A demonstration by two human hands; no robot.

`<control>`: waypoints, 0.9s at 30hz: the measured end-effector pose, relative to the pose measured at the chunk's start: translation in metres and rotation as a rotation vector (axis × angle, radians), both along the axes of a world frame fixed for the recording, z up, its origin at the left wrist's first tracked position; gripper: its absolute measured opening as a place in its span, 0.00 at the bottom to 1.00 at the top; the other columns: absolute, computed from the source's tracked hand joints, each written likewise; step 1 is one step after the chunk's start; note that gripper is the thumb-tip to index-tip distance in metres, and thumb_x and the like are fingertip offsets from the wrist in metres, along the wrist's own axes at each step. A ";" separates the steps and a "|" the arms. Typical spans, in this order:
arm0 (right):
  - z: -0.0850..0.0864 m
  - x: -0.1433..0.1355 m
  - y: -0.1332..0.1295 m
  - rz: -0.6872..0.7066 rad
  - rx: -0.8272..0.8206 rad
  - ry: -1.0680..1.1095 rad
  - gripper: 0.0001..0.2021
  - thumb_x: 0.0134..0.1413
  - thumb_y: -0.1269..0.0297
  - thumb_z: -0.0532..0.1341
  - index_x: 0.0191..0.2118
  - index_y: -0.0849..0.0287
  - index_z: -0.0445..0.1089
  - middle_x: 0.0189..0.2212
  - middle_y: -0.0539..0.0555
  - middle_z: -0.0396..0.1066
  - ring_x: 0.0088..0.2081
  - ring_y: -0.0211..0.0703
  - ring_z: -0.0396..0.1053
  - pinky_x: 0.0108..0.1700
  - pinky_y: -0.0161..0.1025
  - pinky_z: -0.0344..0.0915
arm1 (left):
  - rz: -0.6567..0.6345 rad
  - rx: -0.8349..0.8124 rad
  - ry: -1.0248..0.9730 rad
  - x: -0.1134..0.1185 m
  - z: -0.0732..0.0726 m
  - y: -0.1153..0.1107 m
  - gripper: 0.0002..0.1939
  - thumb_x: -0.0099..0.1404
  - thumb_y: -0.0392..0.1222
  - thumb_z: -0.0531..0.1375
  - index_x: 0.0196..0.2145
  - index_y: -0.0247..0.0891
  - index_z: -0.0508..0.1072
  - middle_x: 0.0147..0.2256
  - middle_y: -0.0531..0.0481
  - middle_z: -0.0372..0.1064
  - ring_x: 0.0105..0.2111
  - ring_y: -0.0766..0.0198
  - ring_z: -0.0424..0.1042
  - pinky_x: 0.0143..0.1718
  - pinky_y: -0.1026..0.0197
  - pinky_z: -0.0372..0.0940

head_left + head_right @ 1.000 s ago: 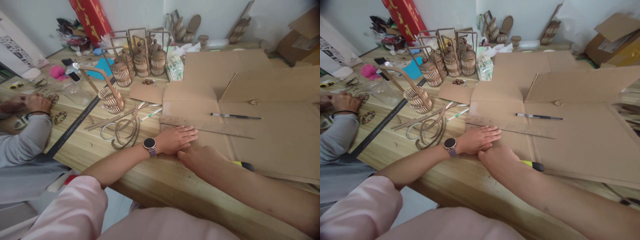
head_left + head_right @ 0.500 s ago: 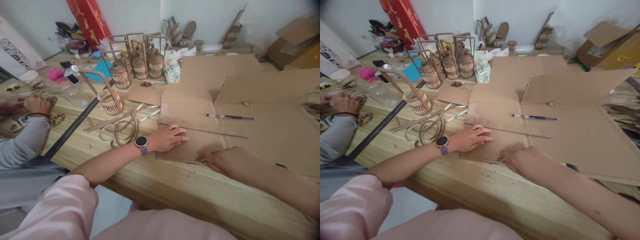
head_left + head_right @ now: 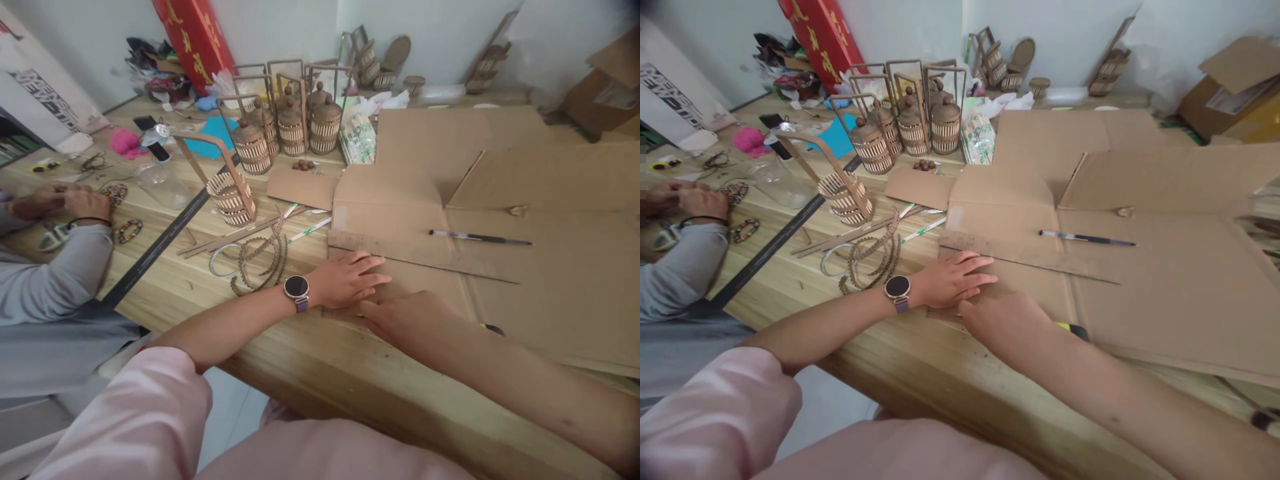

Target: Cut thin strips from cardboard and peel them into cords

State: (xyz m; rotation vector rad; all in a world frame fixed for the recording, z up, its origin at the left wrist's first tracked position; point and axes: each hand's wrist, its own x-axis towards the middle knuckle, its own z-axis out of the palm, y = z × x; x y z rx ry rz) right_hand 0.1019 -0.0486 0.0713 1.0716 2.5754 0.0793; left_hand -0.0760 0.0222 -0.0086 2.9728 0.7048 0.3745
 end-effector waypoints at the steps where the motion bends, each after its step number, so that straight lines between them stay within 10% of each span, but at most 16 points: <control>1: -0.001 -0.006 0.001 0.001 -0.007 -0.024 0.12 0.57 0.78 0.58 0.40 0.60 0.77 0.30 0.57 0.79 0.28 0.41 0.75 0.23 0.34 0.50 | -0.003 -0.007 0.008 0.000 0.000 0.000 0.21 0.78 0.45 0.49 0.63 0.41 0.69 0.66 0.42 0.61 0.64 0.50 0.58 0.63 0.48 0.61; 12: -0.008 -0.017 0.004 -0.007 -0.075 -0.147 0.18 0.58 0.79 0.56 0.51 0.63 0.75 0.38 0.65 0.80 0.32 0.47 0.78 0.24 0.35 0.57 | -0.006 -0.041 0.044 0.000 0.006 -0.001 0.22 0.77 0.45 0.51 0.64 0.40 0.68 0.68 0.42 0.58 0.65 0.49 0.57 0.63 0.47 0.62; 27: -0.011 -0.014 0.005 -0.020 -0.051 -0.094 0.13 0.59 0.77 0.55 0.42 0.61 0.76 0.33 0.60 0.79 0.30 0.44 0.76 0.23 0.36 0.52 | 0.010 -0.085 0.053 0.001 0.005 -0.002 0.22 0.78 0.44 0.50 0.65 0.41 0.66 0.70 0.43 0.55 0.67 0.48 0.53 0.64 0.46 0.62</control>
